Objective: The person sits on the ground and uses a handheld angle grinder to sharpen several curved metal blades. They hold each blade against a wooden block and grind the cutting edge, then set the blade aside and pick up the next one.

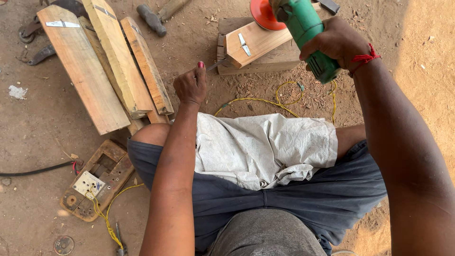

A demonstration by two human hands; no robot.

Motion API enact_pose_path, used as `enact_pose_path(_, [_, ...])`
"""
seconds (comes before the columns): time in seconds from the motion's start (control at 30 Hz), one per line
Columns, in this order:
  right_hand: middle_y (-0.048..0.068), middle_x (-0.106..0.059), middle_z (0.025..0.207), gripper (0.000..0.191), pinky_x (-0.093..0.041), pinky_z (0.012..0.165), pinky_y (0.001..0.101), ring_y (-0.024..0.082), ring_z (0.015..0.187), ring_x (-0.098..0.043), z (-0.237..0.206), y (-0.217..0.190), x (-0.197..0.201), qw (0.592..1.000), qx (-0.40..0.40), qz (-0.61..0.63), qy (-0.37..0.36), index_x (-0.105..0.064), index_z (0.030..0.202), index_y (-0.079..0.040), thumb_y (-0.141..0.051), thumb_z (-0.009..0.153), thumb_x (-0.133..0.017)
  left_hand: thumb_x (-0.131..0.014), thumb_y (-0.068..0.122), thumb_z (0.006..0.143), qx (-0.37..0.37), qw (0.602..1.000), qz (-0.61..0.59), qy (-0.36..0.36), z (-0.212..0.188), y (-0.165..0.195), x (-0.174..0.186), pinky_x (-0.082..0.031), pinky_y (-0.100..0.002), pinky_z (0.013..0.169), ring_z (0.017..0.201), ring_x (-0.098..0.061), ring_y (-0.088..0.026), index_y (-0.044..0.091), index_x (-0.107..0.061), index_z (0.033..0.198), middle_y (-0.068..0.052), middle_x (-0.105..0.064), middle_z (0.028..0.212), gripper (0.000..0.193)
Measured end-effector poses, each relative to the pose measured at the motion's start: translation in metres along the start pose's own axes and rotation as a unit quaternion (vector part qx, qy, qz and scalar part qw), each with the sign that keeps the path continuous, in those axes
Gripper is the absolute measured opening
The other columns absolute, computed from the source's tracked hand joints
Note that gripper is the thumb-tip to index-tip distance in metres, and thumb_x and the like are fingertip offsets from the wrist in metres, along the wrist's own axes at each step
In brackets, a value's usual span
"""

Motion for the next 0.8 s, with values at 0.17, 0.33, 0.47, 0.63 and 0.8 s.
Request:
enact_pose_path(0.17, [0.024,-0.073,0.097,0.048,-0.063,0.065,0.0447,0.032,0.076,-0.074,-0.010,0.053,0.020,0.997,-0.015,0.058,0.045,-0.070,0.107,0.016,-0.002,0.065,-0.084,-0.041,0.055,0.108,-0.009,0.998,0.059,0.029,0.004,-0.007,-0.004,-0.050,-0.048,0.056,0.057,-0.066,-0.036,0.017,-0.075,0.068,-0.013,-0.065,0.058,0.065])
enact_pose_path(0.33, [0.022,-0.072,0.094,0.053,-0.065,0.062,0.0447,0.030,0.074,-0.076,-0.019,0.072,0.014,0.986,-0.049,0.151,0.041,-0.063,0.113,0.016,-0.001,0.066,-0.081,-0.039,0.057,0.107,0.021,0.998,0.058,-0.008,0.005,-0.016,-0.008,-0.047,-0.045,0.052,0.050,-0.066,-0.029,0.016,-0.071,0.063,-0.008,-0.062,0.052,0.068])
enact_pose_path(0.47, [0.020,-0.073,0.094,0.055,-0.064,0.070,0.0432,0.031,0.077,-0.075,-0.051,0.066,-0.014,0.997,-0.022,0.070,0.017,-0.065,0.113,0.010,-0.006,0.064,-0.083,-0.039,0.057,0.105,0.017,1.000,0.026,-0.005,0.004,-0.017,-0.008,-0.048,-0.043,0.051,0.050,-0.067,-0.026,0.018,-0.072,0.061,-0.003,-0.064,0.051,0.068])
enact_pose_path(0.63, [0.018,-0.075,0.091,0.054,-0.060,0.074,0.0402,0.030,0.077,-0.073,-0.084,0.050,-0.038,1.000,0.014,-0.019,0.003,-0.070,0.106,0.006,-0.016,0.060,-0.088,-0.041,0.055,0.106,0.011,0.999,0.041,0.003,0.005,-0.017,-0.005,-0.050,-0.043,0.054,0.053,-0.068,-0.028,0.017,-0.073,0.062,-0.004,-0.065,0.054,0.066])
enact_pose_path(0.8, [0.018,-0.075,0.089,0.057,-0.059,0.072,0.0390,0.028,0.075,-0.073,-0.099,0.046,-0.038,0.999,0.021,-0.029,0.011,-0.070,0.104,0.005,-0.020,0.057,-0.088,-0.041,0.056,0.104,0.020,0.999,0.033,0.001,0.007,-0.017,-0.006,-0.050,-0.044,0.055,0.054,-0.069,-0.028,0.017,-0.073,0.061,-0.003,-0.066,0.053,0.066])
Point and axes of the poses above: each hand's wrist, its own z-axis towards the middle knuckle, its own x-axis out of the back of the hand, y = z × x, the point moved 3 cm from there along z, towards the middle knuckle
